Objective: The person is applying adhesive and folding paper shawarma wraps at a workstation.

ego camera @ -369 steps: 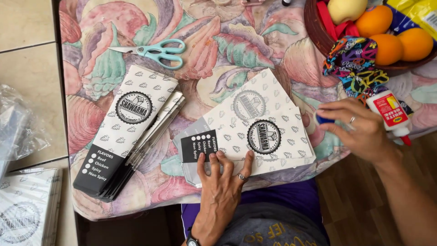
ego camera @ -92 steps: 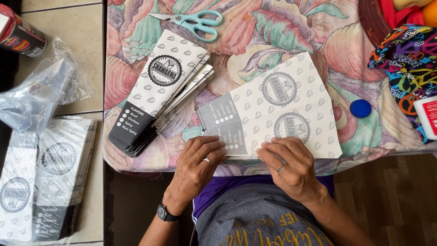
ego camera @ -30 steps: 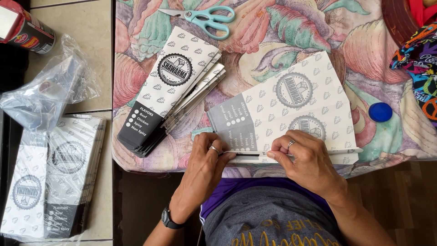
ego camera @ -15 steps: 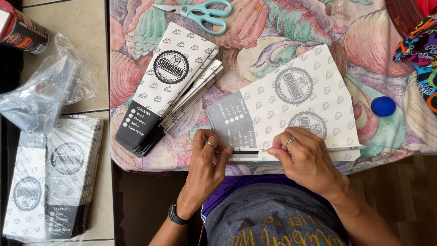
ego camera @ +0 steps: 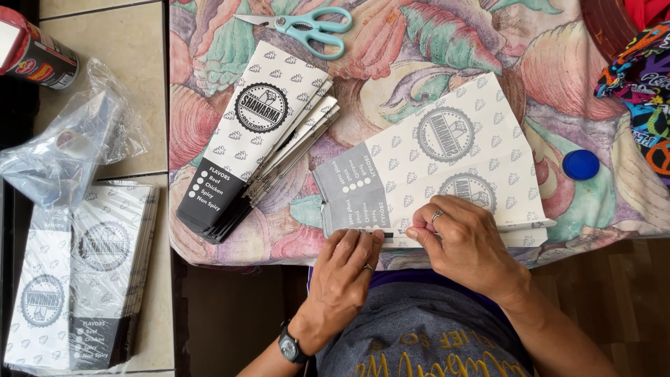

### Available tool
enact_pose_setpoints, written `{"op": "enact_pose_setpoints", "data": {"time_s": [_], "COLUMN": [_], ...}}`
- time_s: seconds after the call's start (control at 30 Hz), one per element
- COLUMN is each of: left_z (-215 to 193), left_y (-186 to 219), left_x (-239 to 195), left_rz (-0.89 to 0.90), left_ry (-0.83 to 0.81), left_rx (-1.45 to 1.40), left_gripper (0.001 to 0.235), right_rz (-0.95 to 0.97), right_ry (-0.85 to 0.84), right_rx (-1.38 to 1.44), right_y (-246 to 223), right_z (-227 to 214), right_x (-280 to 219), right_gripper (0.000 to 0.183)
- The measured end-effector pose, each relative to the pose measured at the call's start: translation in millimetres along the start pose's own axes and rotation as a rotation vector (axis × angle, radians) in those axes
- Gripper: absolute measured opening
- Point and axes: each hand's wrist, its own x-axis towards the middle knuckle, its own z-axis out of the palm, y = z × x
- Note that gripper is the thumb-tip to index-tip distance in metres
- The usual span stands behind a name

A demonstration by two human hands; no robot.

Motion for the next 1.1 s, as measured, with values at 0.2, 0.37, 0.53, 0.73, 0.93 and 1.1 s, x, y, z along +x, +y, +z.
{"op": "enact_pose_setpoints", "data": {"time_s": [0.2,0.37,0.53,0.73,0.93,1.1], "left_z": [-6.0,-7.4,1.1,-0.6,-0.9,-2.7], "left_y": [18.9,16.4,15.5,21.9,25.9,33.0], "left_x": [-8.9,-11.1,-18.1,-3.7,8.1,21.9], "left_rz": [0.03,-0.07,-0.148,-0.04,-0.035,-0.014], "left_ry": [-0.276,-0.307,-0.325,-0.261,-0.231,-0.287], "left_rx": [0.467,0.374,0.357,0.514,0.696,0.773], "left_gripper": [0.044,0.075,0.086,0.071,0.076,0.082], "right_rz": [-0.048,-0.051,-0.064,-0.032,0.059,0.216], "right_ry": [0.042,0.066,0.09,0.139,0.115,0.012], "right_rx": [-0.085,-0.194,-0.165,0.027,0.037,-0.083], "right_y": [-6.2,2.7,11.4,23.9,30.3,23.7], "right_z": [-6.7,-20.4,-33.2,-32.0,-25.2,-24.1], "right_x": [-3.0,-21.9,-28.6,-31.2,-30.5,-27.4], "right_gripper": [0.024,0.019,0.014,0.012,0.021,0.02]}}
